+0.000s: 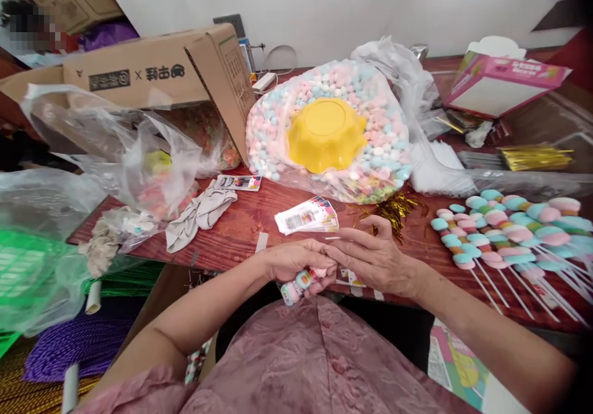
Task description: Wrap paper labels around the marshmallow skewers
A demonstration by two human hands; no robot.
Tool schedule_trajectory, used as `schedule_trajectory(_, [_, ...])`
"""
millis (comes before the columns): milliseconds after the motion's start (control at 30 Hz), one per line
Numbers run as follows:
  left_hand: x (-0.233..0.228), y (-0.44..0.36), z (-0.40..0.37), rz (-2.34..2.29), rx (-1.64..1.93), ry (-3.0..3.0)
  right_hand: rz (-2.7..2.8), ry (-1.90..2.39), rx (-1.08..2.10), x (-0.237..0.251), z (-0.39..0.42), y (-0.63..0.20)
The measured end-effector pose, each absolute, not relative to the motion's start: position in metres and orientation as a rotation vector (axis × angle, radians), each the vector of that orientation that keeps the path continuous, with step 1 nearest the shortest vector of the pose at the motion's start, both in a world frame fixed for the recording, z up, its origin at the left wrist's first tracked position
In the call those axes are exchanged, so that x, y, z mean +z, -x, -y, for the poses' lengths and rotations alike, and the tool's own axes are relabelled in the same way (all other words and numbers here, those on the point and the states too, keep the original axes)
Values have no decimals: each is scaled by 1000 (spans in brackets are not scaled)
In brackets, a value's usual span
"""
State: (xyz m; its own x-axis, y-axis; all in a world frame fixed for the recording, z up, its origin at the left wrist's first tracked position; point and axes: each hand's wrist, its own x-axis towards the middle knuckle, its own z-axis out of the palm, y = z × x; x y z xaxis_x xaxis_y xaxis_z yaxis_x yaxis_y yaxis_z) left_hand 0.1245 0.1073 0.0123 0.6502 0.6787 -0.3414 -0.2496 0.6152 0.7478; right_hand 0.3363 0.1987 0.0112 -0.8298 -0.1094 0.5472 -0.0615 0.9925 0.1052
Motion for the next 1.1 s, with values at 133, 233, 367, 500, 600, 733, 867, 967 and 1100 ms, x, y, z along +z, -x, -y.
schedule_trajectory(133, [21,-125,-110,-748,377,-993,2671,-37,107,11,-191,-334])
schedule_trajectory(233, [27,-129,-109,-1125,425,-1591,2709,283,424,0,-191,-326])
schedule_trajectory(367, [25,-133,-109,-1486,483,-2108,2658,582,789,-6,-198,-318])
schedule_trajectory(500, [18,-125,-116,-1450,688,-1689,2544,601,353,7,-196,-322])
schedule_trajectory(600, [16,-117,-117,-1165,650,-1119,2545,378,76,13,-188,-329])
schedule_trajectory(733, [15,-117,-111,-924,469,-927,2619,201,146,3,-174,-331])
schedule_trajectory(867, [15,-126,-99,-1099,423,-1361,2547,503,370,-5,-155,-328])
schedule_trajectory(967, [13,-135,-81,-1282,437,-1786,2436,741,624,-8,-139,-340])
schedule_trajectory(1100, [3,-145,-70,-1341,393,-1772,2240,1004,827,-23,-128,-361])
